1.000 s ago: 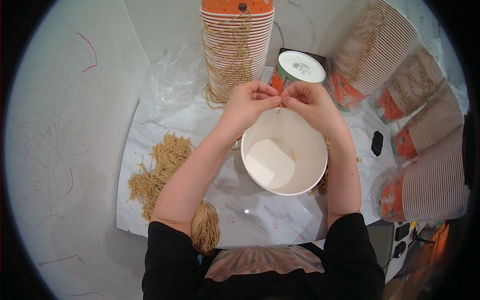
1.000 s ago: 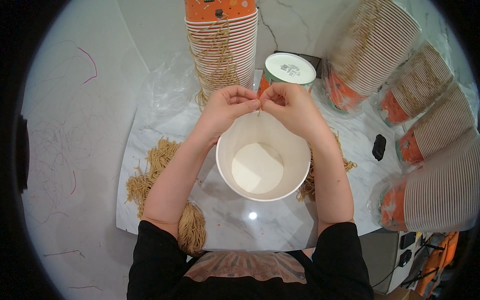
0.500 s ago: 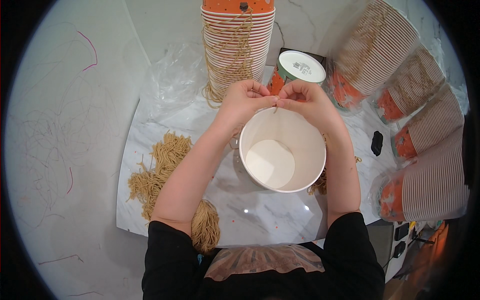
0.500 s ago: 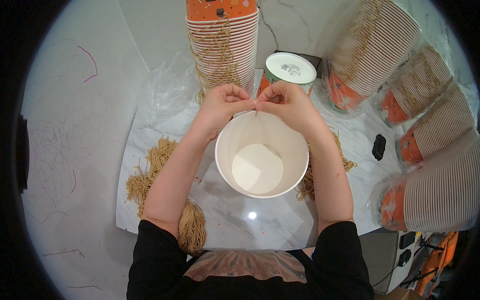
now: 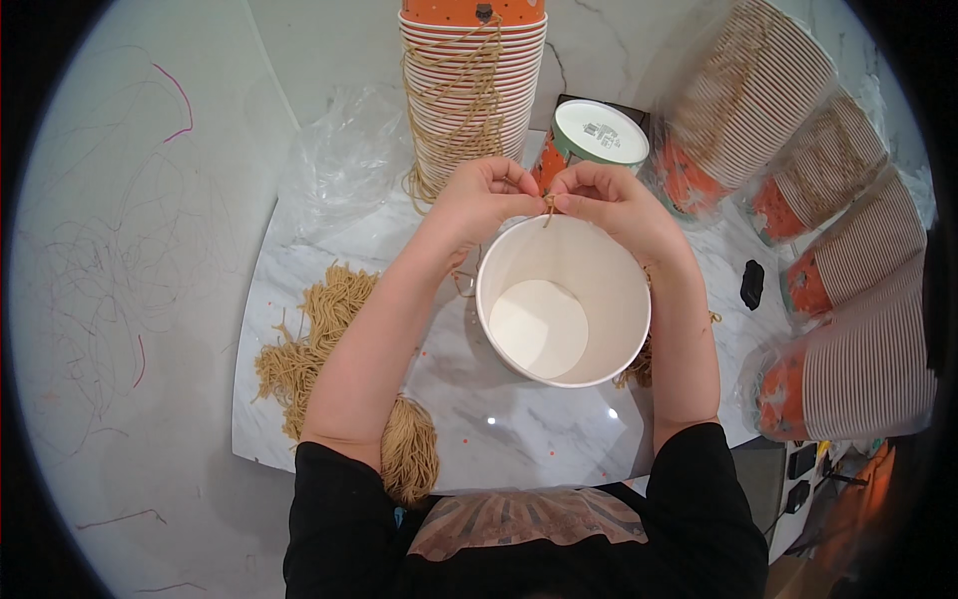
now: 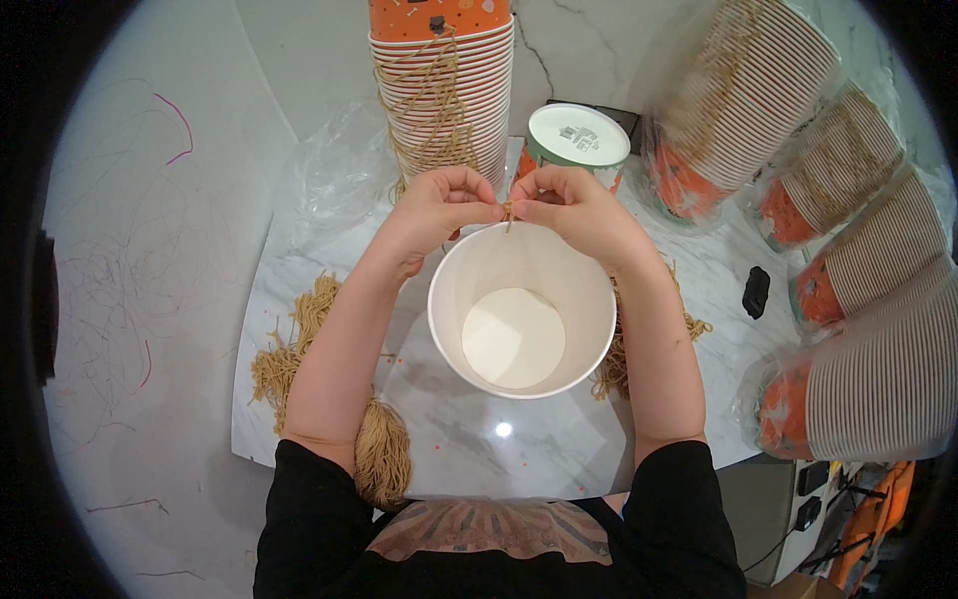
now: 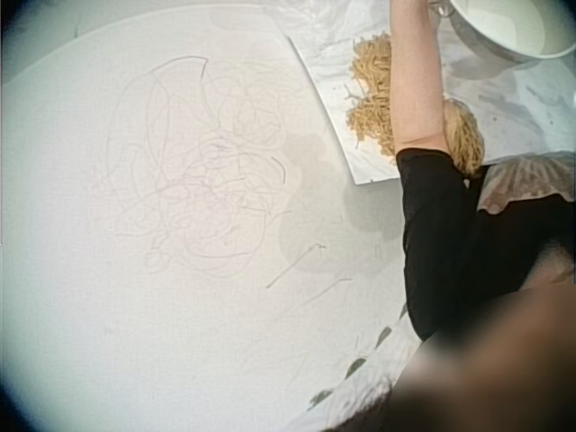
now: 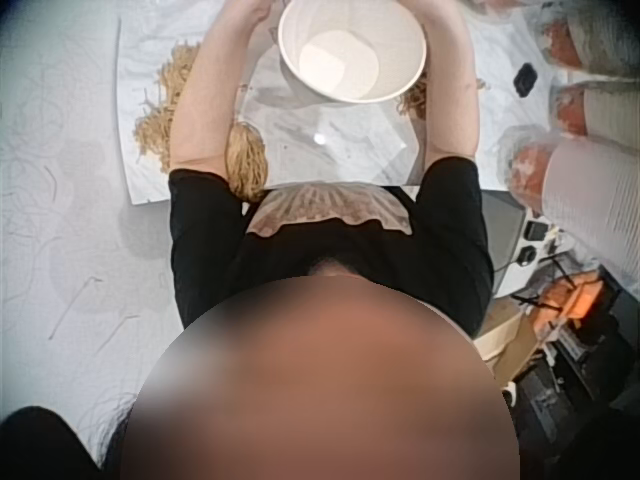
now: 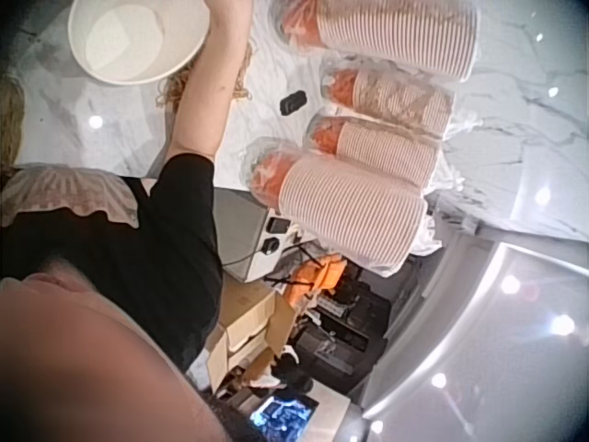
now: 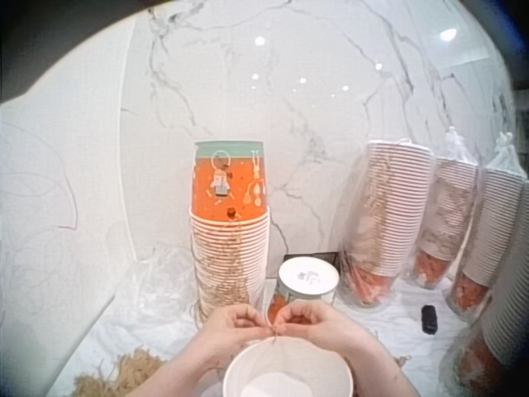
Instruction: Threading and knotting lengths of string through pre-punched holes in the rims of paper cups to create handles or hangers.
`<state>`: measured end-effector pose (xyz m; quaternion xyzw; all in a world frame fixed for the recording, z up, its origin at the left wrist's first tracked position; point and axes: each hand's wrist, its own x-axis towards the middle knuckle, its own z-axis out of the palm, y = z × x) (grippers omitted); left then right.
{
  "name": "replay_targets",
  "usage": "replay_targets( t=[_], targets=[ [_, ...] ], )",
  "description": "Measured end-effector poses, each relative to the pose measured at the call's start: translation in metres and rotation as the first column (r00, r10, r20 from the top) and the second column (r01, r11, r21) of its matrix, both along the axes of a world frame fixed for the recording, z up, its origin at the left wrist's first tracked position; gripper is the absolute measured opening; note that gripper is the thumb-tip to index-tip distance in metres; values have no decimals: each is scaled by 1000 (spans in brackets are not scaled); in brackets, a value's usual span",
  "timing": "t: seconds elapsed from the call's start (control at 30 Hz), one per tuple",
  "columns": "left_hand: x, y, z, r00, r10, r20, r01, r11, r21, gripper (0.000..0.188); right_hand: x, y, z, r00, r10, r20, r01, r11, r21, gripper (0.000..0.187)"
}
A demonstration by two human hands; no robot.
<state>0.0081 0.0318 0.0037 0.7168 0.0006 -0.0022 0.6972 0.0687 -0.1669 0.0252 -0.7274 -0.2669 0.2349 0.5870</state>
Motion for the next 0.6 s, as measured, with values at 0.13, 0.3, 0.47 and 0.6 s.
replay_targets(
  t=[0.13, 0.3, 0.47, 0.6],
  targets=[
    [0, 0, 0, 1000, -21, 19, 21, 1000, 1, 15, -1, 2, 1, 996, 24, -81, -23, 1000, 21, 10],
    [-2, 9, 2, 997, -32, 75, 26, 997, 74, 16, 1, 4, -1, 996, -3, -92, 4, 1000, 16, 9],
    [-7, 12, 13, 996, -93, 5, 91, 979, 181, 18, 0, 4, 0, 998, -37, -43, 38, 999, 22, 9],
    [-7, 8, 10, 997, -70, -10, 71, 983, 170, 18, -2, 6, 0, 992, -54, 110, 57, 998, -27, 12]
  ],
)
